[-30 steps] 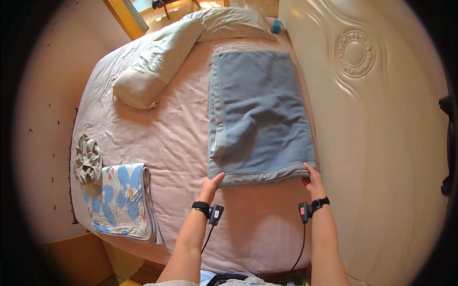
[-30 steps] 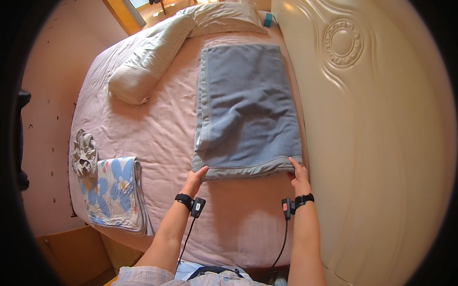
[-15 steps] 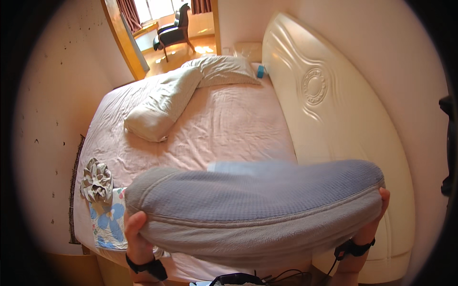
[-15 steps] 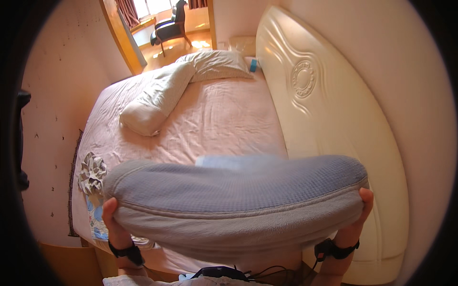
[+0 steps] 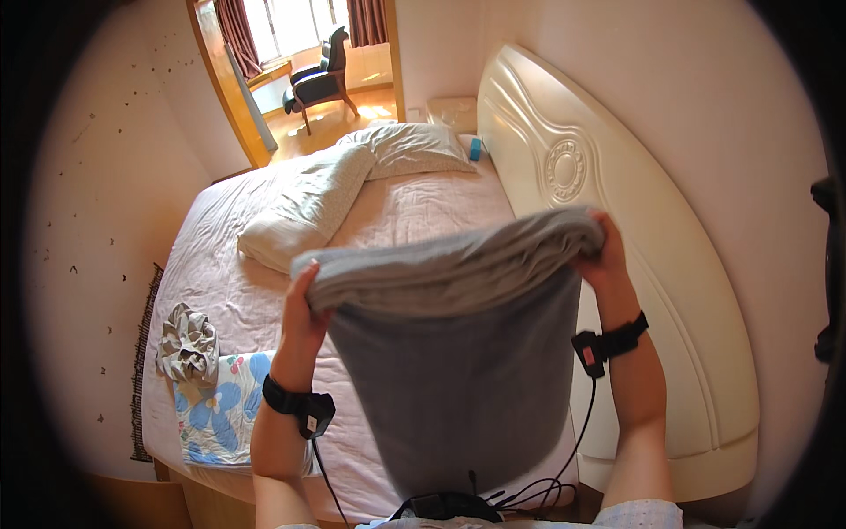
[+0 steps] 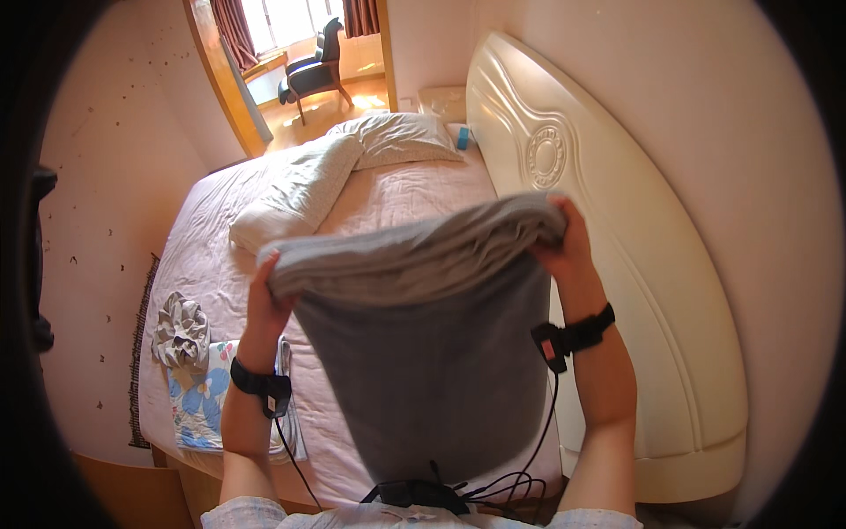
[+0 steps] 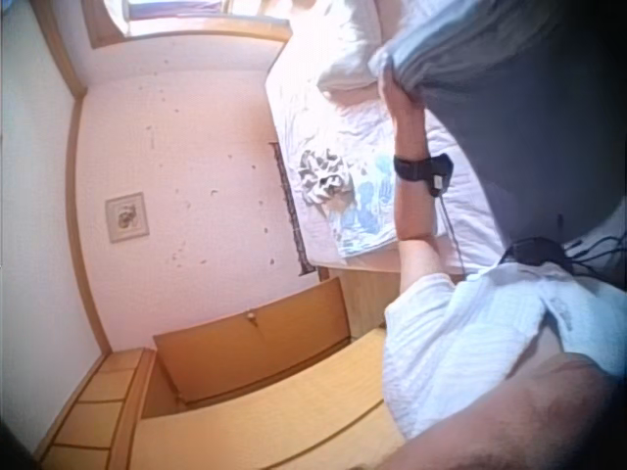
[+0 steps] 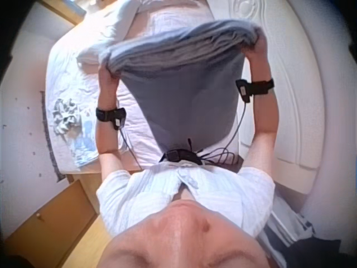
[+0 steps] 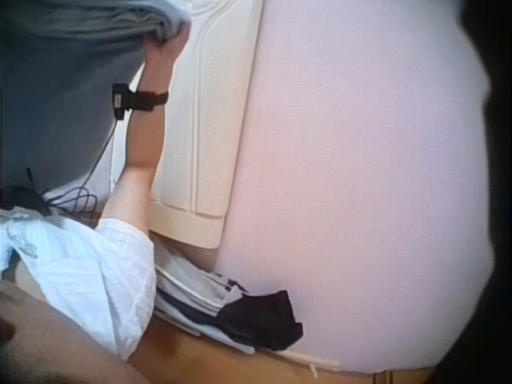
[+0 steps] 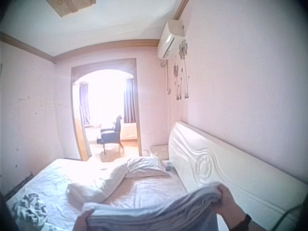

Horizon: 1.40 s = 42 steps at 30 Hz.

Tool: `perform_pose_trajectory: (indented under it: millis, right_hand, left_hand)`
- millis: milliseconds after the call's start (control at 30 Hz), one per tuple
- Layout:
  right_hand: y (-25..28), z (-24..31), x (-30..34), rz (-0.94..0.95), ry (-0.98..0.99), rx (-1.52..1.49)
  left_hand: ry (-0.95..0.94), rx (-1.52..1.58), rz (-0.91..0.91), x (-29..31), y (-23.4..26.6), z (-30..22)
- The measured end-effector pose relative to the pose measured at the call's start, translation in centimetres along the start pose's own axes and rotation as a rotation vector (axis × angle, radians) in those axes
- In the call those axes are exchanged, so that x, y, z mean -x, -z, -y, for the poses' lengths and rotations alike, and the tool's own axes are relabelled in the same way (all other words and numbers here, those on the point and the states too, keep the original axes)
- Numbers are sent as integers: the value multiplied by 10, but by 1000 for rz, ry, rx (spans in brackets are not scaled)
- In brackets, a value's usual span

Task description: The person folds a light blue blanket and a floral quilt on a bed, then smooths the bedsheet and adjusts a pillow. The folded items are placed on the bed.

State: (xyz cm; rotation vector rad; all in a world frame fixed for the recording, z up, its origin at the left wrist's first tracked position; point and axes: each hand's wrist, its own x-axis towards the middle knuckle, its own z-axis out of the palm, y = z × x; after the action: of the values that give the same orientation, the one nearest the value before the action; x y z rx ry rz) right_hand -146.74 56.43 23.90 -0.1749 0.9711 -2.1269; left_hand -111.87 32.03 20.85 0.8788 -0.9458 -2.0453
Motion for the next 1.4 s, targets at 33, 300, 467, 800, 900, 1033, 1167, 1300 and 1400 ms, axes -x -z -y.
perform_pose_trajectory:
  millis: [33,300,467,800,900,1033,1167,1300,1400]
  right_hand:
    - [-5,9,-7,180,127,-51]
    - [56,33,11,282,513,-16]
    - [197,-66,-24,-177,293,18]
    - [384,-271,-59,-944,-277,197]
    - [387,-270,-56,-889,-222,41]
    - [377,-277,-50,-801,-382,-33]
    - [388,-292,-48,-966,-258,282]
    - [408,-297,-49,-880,-268,211]
    - [411,-298,-50,-886,-244,230]
  left_hand:
    - [-161,87,104,-3,-3,-1]
    - [-465,38,340,3,14,52]
    - [-22,-102,165,-68,53,181]
    - [365,-686,-415,-118,154,413]
    - [-119,-1121,-533,-126,146,411]
    - [-266,-1377,-459,-151,117,391]
    - [-149,-1446,-416,-187,85,381]
    - [-99,-1381,-311,-205,78,379]
    - [-461,-1117,-295,-206,94,385]
